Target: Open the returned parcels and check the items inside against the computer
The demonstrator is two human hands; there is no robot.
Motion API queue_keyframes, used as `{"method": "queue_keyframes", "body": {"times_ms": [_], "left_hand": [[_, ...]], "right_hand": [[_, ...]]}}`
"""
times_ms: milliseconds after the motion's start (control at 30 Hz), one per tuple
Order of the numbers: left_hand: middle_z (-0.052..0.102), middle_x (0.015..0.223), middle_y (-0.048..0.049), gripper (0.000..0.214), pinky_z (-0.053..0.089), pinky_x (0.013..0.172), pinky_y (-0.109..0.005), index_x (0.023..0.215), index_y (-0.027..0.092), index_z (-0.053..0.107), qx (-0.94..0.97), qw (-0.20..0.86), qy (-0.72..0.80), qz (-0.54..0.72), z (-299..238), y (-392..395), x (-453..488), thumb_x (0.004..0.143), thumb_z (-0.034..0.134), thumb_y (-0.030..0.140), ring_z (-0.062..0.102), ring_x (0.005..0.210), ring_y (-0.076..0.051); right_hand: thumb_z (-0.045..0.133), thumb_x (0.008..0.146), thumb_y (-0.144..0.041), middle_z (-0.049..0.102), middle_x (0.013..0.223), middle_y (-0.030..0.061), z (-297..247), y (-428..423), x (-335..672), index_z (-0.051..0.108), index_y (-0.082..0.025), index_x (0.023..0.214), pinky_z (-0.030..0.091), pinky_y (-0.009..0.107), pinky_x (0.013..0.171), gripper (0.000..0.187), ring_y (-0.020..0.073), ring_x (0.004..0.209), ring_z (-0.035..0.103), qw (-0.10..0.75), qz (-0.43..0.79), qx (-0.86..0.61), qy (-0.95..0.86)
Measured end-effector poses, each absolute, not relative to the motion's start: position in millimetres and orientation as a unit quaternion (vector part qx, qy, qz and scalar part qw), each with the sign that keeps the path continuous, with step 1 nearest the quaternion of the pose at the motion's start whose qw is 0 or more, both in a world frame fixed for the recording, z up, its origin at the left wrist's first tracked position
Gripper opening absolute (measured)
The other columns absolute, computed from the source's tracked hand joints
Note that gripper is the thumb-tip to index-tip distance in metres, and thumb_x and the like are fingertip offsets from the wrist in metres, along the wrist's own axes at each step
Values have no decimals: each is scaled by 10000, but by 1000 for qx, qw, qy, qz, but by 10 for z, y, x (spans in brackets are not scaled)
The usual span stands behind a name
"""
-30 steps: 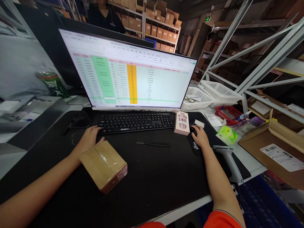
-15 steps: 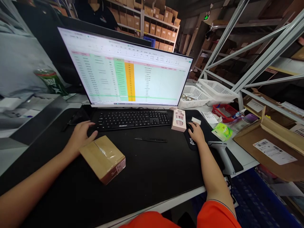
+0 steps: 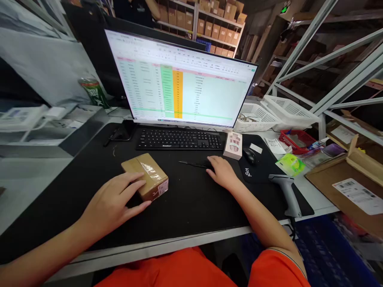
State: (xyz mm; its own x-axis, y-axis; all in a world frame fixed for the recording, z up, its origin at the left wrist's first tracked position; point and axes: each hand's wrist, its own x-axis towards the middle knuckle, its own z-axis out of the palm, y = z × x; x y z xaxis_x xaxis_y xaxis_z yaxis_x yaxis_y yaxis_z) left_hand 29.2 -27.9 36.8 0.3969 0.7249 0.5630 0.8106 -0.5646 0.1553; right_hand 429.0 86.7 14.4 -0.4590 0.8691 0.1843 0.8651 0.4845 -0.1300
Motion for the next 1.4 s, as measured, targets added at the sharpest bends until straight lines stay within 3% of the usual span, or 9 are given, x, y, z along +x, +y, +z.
{"method": "queue_keyframes", "body": {"times_ms": [100, 267, 433, 533, 667, 900, 1067, 1200, 1400], "left_hand": [[683, 1346, -183, 471, 592, 1034, -513, 1299, 157, 641, -844, 104, -449, -274, 306, -228, 233, 951, 640, 475, 665, 1240, -352], [531, 1551, -233, 819, 440, 1182, -678, 1481, 160, 513, -864, 140, -421, -240, 206, 39, -37, 822, 800, 554, 531, 1419, -439], [648, 1364, -223, 771, 593, 1003, -551, 1379, 162, 624, -828, 166, -463, -269, 92, 75, -68, 751, 890, 521, 641, 1237, -408], [706, 1164, -199, 687, 630, 879, -504, 1309, 123, 662, -798, 213, -487, -284, 90, -24, 56, 776, 879, 498, 691, 1039, -358], [701, 1190, -189, 664, 538, 1090, -608, 1194, 129, 690, -798, 235, -461, -310, 142, -24, 133, 727, 904, 551, 691, 1094, -364], [737, 1095, -147, 725, 625, 880, -434, 1141, 141, 686, -794, 249, -441, -337, 112, 55, 79, 628, 942, 584, 694, 1035, -338], [750, 1063, -114, 703, 618, 825, -386, 1123, 158, 693, -790, 230, -450, -346, 130, 14, 98, 608, 958, 557, 683, 1001, -304], [749, 1051, -107, 671, 601, 746, -360, 1102, 159, 696, -789, 214, -459, -348, 142, -2, 113, 617, 962, 538, 675, 983, -292], [737, 1025, -90, 616, 569, 703, -354, 1085, 179, 708, -789, 206, -473, -333, 131, 4, 117, 656, 934, 560, 661, 972, -286]], "right_hand": [[623, 1007, -244, 604, 1410, 213, 102, 822, 3991, 572, -97, 1486, 490, 500, 1121, 504, 351, 1285, 590, 48, 42, -511, -857], [610, 972, -72, 646, 1214, 162, 121, 841, 3969, 690, -94, 1266, 493, 381, 1085, 305, 274, 1181, 635, 64, 122, -532, -835], [532, 987, -78, 634, 1168, 138, 395, 685, 3958, 675, -121, 1200, 521, 374, 1004, 260, 248, 1073, 662, 124, 132, -548, -816], [502, 1002, -103, 695, 1152, 112, 711, 525, 3822, 622, -146, 1344, 554, 382, 965, 364, 227, 994, 706, 180, 190, -535, -803], [546, 1012, -140, 697, 1371, 114, 1157, 352, 3406, 606, -188, 1462, 508, 414, 1120, 456, 251, 1248, 674, 196, 205, -457, -843], [539, 980, -84, 684, 1419, 88, 1633, 479, 2495, 703, -169, 1402, 504, 318, 1114, 461, 263, 1333, 641, 51, 163, -408, -897], [561, 950, -67, 768, 1255, 85, 1868, 481, 2164, 736, -191, 1346, 537, 230, 827, 451, 251, 1112, 739, -60, 128, -431, -891], [570, 945, -76, 795, 1026, 84, 1974, 323, 2039, 776, -194, 1180, 447, 233, 597, 334, 214, 801, 741, -119, 103, -454, -877], [572, 913, -36, 783, 1057, 108, 2002, 249, 1944, 727, -174, 1299, 439, 244, 586, 438, 223, 810, 731, -150, 55, -453, -877]]}}
